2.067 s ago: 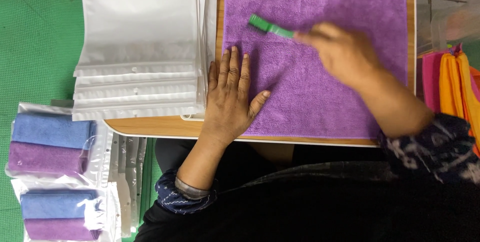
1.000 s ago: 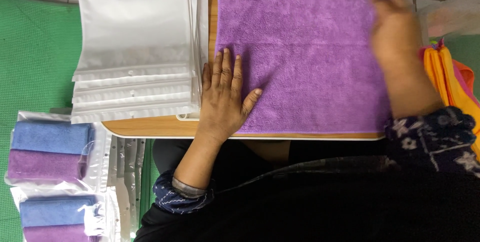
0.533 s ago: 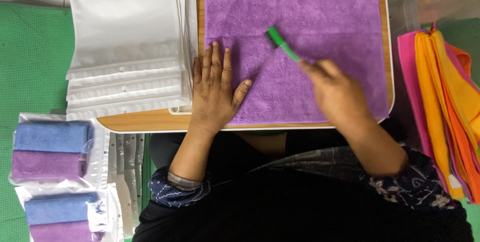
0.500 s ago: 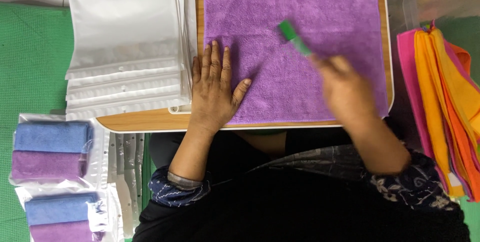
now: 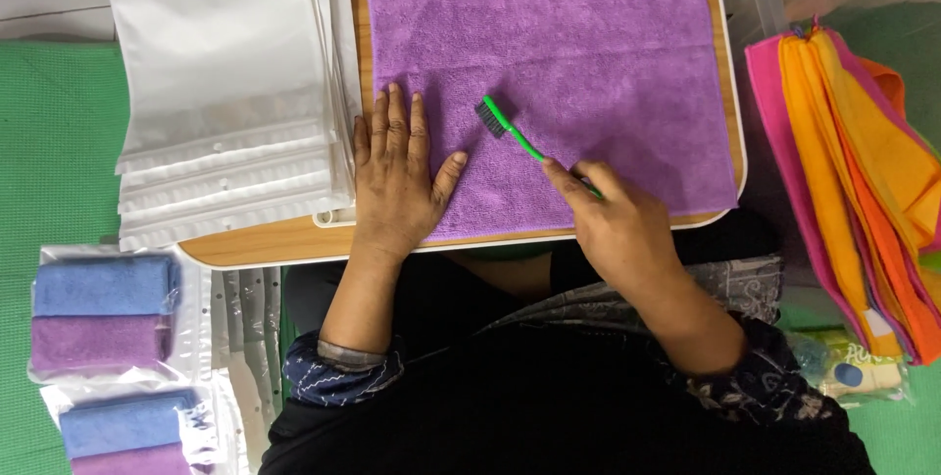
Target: The person brushes a purple towel with a green brush, folds it, and sets it aside. Then they brush a pink towel and fold it. The towels are handled one at a time on a small wooden table.
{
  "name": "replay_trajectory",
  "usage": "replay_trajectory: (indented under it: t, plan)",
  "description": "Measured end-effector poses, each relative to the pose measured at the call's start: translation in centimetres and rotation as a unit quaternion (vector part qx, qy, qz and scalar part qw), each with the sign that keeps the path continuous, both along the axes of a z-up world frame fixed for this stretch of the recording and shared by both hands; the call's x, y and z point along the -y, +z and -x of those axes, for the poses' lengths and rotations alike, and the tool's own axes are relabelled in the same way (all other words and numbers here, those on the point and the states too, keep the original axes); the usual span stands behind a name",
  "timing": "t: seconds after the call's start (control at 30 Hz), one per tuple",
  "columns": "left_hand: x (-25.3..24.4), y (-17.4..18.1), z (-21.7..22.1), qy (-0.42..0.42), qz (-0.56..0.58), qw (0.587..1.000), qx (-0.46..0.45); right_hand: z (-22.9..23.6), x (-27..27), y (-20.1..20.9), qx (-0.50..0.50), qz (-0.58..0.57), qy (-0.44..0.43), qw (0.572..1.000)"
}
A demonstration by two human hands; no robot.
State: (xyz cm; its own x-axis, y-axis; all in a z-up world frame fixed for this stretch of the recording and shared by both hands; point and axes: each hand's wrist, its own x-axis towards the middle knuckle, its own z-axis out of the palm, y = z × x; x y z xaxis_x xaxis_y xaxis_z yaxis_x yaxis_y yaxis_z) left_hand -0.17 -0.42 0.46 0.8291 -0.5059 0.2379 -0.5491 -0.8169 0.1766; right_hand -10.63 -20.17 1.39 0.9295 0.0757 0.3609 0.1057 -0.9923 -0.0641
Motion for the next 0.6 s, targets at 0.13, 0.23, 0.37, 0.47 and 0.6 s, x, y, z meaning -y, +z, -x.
replay_trajectory:
  t: [0.13, 0.23, 0.37, 0.47, 0.6]
  plan:
    - [-0.1, -0.3, 0.0, 0.002, 0.0, 1.0, 0.0, 0.5, 3.4, 0.3, -0.029, -0.015, -0.045, 0.998]
    - [-0.2, -0.5, 0.0, -0.014, 0.018, 0.997, 0.076, 2.0, 7.9, -0.8, -0.057, -0.124, -0.122, 0.983]
    - [-0.1, -0.4, 0.0, -0.009, 0.013, 0.997, 0.073, 3.1, 9.0, -0.4, 0.011, -0.054, -0.154, 0.987]
    - [-0.1, -0.5, 0.1, -0.007, 0.013, 0.998, 0.067, 3.5, 5.1, 0.1, -0.017, -0.102, -0.073, 0.992]
    - [-0.1, -0.4, 0.1, -0.007, 0.011, 0.998, 0.066, 3.9, -0.1, 0.3, -0.067, -0.021, 0.043, 0.997]
